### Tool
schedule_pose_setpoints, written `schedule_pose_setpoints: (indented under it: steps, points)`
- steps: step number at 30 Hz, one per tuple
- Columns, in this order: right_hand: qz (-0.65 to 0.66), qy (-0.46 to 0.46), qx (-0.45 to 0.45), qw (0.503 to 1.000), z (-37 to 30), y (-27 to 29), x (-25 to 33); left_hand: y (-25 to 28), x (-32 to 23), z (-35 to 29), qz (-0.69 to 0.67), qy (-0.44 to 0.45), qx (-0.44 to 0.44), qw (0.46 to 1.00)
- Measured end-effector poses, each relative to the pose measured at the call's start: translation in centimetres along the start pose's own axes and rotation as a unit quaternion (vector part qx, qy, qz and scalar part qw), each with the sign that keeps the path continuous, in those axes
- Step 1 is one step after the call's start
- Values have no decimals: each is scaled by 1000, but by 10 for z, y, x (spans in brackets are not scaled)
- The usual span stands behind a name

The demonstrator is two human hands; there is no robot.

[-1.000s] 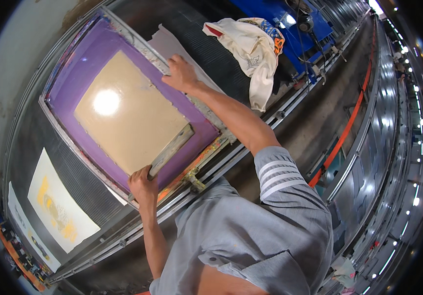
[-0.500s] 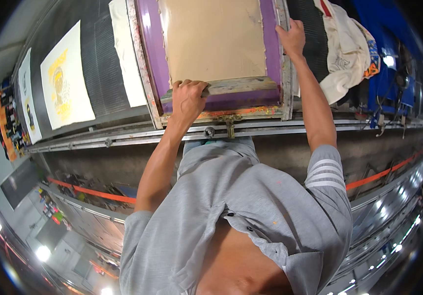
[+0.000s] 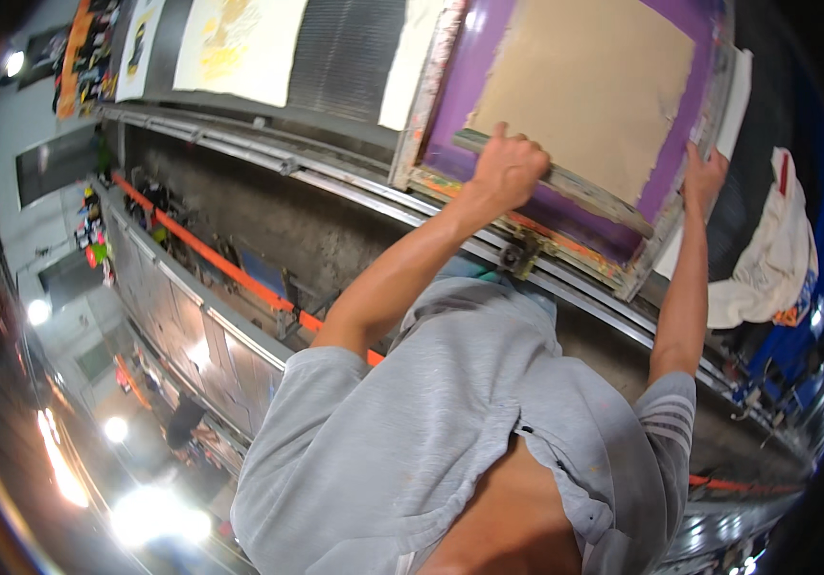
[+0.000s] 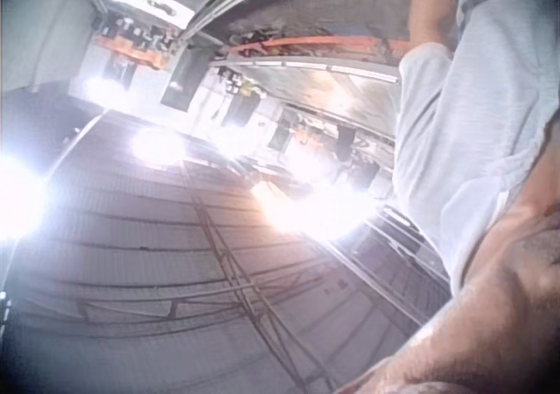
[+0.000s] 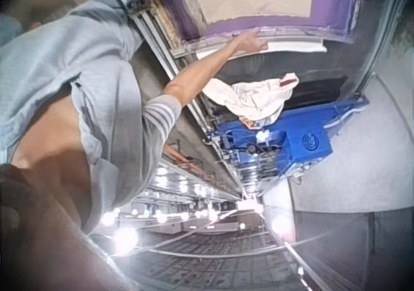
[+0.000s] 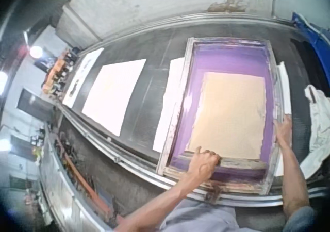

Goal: The person screen prints a design onto a white t-shirt using a squeegee and a purple screen. They then use a hairdryer to dry the printed design. The person repeats the process on a second t-shirt.

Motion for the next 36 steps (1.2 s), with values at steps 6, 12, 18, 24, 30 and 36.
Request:
schedule_pose_setpoints:
  steps: [6, 12, 18, 24, 30, 36]
  points:
    - [-62, 17, 13, 998, -7, -13, 11, -5, 4, -2, -21, 39, 15, 999]
    - [-124, 46, 4, 991, -15, -1, 26, -9, -16, -42, -60, -6, -234, 970]
    - [202, 186, 352, 895, -38, 84, 153, 31, 16, 39, -60, 49, -70, 995]
    - [-69, 283, 231, 928, 32, 41, 167, 71, 56, 175, -22, -37, -124, 991]
    - [-88, 302, 203, 927, 175, -11, 175, 107, 149, 307, 82, -27, -142, 986]
    - [-46, 307, 144, 940, 128, -13, 166, 79, 141, 274, 16, -44, -183, 982]
Point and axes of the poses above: each hand's wrist, its own z-axis towards the middle knuckle, its own y-axis out of the back of the hand, x = y × z, the point moved 6 cm from there along z, towards the middle knuckle
